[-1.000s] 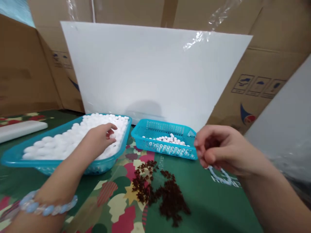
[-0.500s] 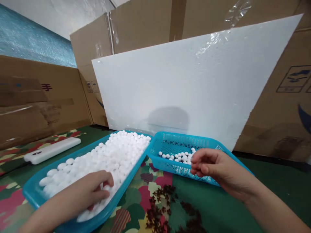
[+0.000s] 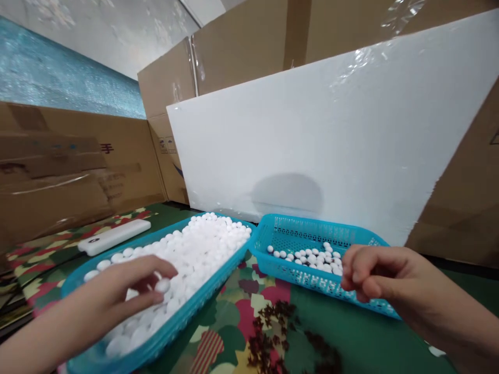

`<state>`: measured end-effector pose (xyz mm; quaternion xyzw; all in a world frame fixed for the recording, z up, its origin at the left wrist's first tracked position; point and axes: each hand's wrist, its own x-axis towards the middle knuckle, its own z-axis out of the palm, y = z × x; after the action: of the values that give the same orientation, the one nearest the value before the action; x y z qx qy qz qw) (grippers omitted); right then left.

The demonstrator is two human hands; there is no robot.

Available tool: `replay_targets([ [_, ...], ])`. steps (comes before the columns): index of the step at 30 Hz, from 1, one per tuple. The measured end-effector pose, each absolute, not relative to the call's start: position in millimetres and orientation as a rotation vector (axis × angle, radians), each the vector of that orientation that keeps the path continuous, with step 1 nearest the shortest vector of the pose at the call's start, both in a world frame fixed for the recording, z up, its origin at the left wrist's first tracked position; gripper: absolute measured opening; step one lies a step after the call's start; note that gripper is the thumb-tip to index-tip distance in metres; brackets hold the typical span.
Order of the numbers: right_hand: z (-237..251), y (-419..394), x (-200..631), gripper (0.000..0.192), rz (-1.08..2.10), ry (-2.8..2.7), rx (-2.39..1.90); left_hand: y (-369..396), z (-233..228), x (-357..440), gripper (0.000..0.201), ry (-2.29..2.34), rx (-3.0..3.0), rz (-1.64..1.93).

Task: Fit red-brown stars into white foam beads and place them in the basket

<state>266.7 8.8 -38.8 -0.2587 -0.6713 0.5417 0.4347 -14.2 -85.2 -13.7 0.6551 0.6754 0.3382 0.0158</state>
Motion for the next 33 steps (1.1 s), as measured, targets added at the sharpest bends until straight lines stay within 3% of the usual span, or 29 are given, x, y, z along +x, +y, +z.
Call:
replay_targets([
  [4, -40.5, -5.5, 256.8, 0.014, 1.523, -1.661, -0.602, -89.1, -2.8, 30.8, 0.014, 1.812, 1.986, 1.121],
  [11, -36.6, -24.2, 246.8, 0.019, 1.600, -1.579, -0.572, -64.3, -36.2, 90.7, 0.016, 1.065, 1.402, 1.269],
  [21, -38.6, -23.3, 240.5, 0.017, 1.404, -1.864, -0.454, -51.5, -56.6, 87.8, 0.016, 1.004, 1.237, 1.462],
  [25, -44.6, -25.2, 235.8, 0.013, 1.273, -1.887, -0.441, -50.2, -64.9, 90.5, 0.020, 0.899, 1.151, 1.351],
  [33, -49.9, -25.0, 235.0, 0.015, 1.373, -1.831, -0.393, -53.8, -68.7, 94.8, 0.025, 0.830, 1.109, 1.368],
])
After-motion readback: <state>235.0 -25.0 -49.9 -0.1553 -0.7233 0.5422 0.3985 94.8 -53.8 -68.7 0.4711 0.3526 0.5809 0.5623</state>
